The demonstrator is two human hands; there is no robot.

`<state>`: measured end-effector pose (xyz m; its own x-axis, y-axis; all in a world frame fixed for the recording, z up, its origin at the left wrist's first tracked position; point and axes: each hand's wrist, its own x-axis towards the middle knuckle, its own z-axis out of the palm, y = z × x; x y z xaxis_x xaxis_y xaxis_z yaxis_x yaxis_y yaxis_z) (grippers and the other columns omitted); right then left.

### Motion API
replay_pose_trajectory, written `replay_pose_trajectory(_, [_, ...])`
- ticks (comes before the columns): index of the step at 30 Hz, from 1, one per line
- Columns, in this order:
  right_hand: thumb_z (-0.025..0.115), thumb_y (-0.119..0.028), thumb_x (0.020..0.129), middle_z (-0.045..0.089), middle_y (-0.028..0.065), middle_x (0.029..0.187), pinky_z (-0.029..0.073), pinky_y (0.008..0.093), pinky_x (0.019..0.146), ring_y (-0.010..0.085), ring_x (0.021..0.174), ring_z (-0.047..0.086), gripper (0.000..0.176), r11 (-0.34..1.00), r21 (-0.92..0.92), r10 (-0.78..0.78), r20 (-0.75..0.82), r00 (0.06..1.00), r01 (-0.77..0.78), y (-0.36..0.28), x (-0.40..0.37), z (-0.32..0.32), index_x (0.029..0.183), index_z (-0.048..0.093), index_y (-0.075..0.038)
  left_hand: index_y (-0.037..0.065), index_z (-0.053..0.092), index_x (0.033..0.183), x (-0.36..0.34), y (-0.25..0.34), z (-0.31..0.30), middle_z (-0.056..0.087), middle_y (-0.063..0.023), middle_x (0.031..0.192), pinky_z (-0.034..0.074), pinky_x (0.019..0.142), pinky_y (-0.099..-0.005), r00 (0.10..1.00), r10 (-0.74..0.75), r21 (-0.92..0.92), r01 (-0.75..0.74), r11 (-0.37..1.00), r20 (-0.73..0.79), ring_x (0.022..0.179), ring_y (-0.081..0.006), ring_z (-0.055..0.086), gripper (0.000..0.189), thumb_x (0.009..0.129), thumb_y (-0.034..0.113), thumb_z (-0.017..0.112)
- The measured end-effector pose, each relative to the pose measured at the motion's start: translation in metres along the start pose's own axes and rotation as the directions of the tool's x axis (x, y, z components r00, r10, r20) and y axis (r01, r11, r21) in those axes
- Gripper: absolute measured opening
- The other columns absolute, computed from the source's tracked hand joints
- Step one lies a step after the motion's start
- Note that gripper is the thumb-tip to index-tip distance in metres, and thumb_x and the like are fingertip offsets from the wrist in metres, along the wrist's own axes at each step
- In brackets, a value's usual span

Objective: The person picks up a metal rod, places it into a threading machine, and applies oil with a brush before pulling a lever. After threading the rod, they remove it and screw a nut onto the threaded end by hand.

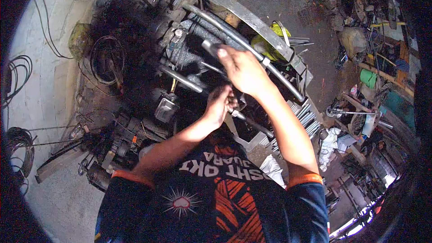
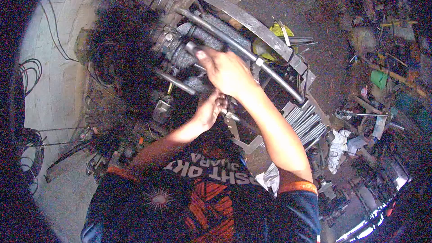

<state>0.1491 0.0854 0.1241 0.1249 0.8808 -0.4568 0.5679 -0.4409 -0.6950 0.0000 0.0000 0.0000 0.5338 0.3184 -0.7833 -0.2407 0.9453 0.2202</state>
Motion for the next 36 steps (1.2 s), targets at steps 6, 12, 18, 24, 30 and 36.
replay_pose_trajectory(6, [0.046, -0.046, 0.091, 0.062, 0.0242, 0.066, 0.051, 0.0503, 0.065, 0.0425, 0.068, 0.063, 0.044, 0.971, -0.127, 0.118, -0.49, 0.864, -0.204, -0.001, -0.06, 0.013, 0.112, 0.06, -0.01, 0.009, 0.058, 0.088, 0.043, -0.002, 0.019, 0.057, -0.0015, 0.075, 0.043, 0.053, -0.0269, 0.934, -0.162, -0.137, 0.124, 0.983, -0.318, 0.059, -0.0142, 0.053, 0.005, 0.087, 0.014, 0.056])
replay_pose_trajectory(12, [0.062, -0.054, 0.079, 0.057, 0.0184, 0.113, 0.017, 0.0558, 0.104, 0.0347, 0.116, 0.044, 0.06, 0.817, -0.082, 0.301, -0.784, 0.544, -0.571, 0.019, -0.095, 0.036, 0.122, 0.057, -0.011, 0.009, 0.062, 0.099, 0.091, -0.019, -0.008, 0.065, -0.0093, 0.094, 0.05, 0.068, -0.0398, 0.925, -0.269, -0.23, 0.21, 0.95, -0.267, 0.077, -0.0235, 0.059, 0.028, 0.09, 0.034, 0.051])
replay_pose_trajectory(18, [0.055, -0.07, 0.076, 0.014, 0.0183, 0.151, 0.006, 0.0676, 0.102, 0.0442, 0.137, 0.01, 0.068, 0.69, 0.022, 0.369, -0.87, 0.325, -0.724, 0.064, -0.134, 0.052, 0.119, 0.061, -0.017, 0.004, 0.062, 0.083, 0.08, -0.002, 0.017, 0.061, -0.0061, 0.074, 0.04, 0.04, -0.0326, 0.836, -0.094, 0.095, 0.172, 0.98, -0.541, 0.045, -0.0141, 0.044, 0.011, 0.077, 0.005, 0.071])
replay_pose_trajectory(24, [0.076, -0.047, 0.07, 0.021, 0.0264, 0.142, 0.024, 0.0517, 0.106, 0.0396, 0.128, 0.029, 0.099, 0.692, 0.717, 0.713, -0.697, -0.079, -0.08, 0.056, -0.145, 0.067, 0.141, 0.022, -0.005, 0.005, 0.061, 0.083, 0.083, -0.029, 0.017, 0.059, -0.0026, 0.077, 0.043, 0.063, -0.032, 0.819, 0.418, 0.227, -0.354, 0.907, -0.393, 0.07, -0.0143, 0.051, 0.006, 0.081, 0.004, 0.067])
replay_pose_trajectory(30, [0.066, -0.021, 0.084, 0.058, 0.0049, 0.076, 0.049, 0.034, 0.069, 0.0198, 0.058, 0.05, 0.012, 0.065, 0.915, 0.855, -0.257, 0.451, 0.398, 0.067, -0.114, 0.062, 0.085, 0.057, -0.012, 0.0, 0.058, 0.075, 0.074, -0.023, 0.022, 0.055, -0.0011, 0.074, 0.042, 0.068, -0.0288, 0.784, 0.541, 0.328, -0.448, 0.832, -0.303, 0.072, -0.0134, 0.049, 0.008, 0.082, -0.001, 0.061])
replay_pose_trajectory(36, [0.063, -0.004, 0.076, 0.06, 0.0092, 0.087, 0.051, 0.0341, 0.07, 0.0197, 0.077, 0.059, 0.028, 0.567, 0.821, 0.669, -0.412, 0.619, -0.066, 0.114, -0.099, 0.016, 0.102, 0.055, -0.001, -0.002, 0.063, 0.095, 0.055, 0.003, 0.016, 0.065, -0.0077, 0.085, 0.045, 0.072, -0.031, 0.814, 0.527, 0.439, -0.391, 0.809, -0.246, 0.076, -0.0169, 0.055, 0.022, 0.089, 0.019, 0.062])
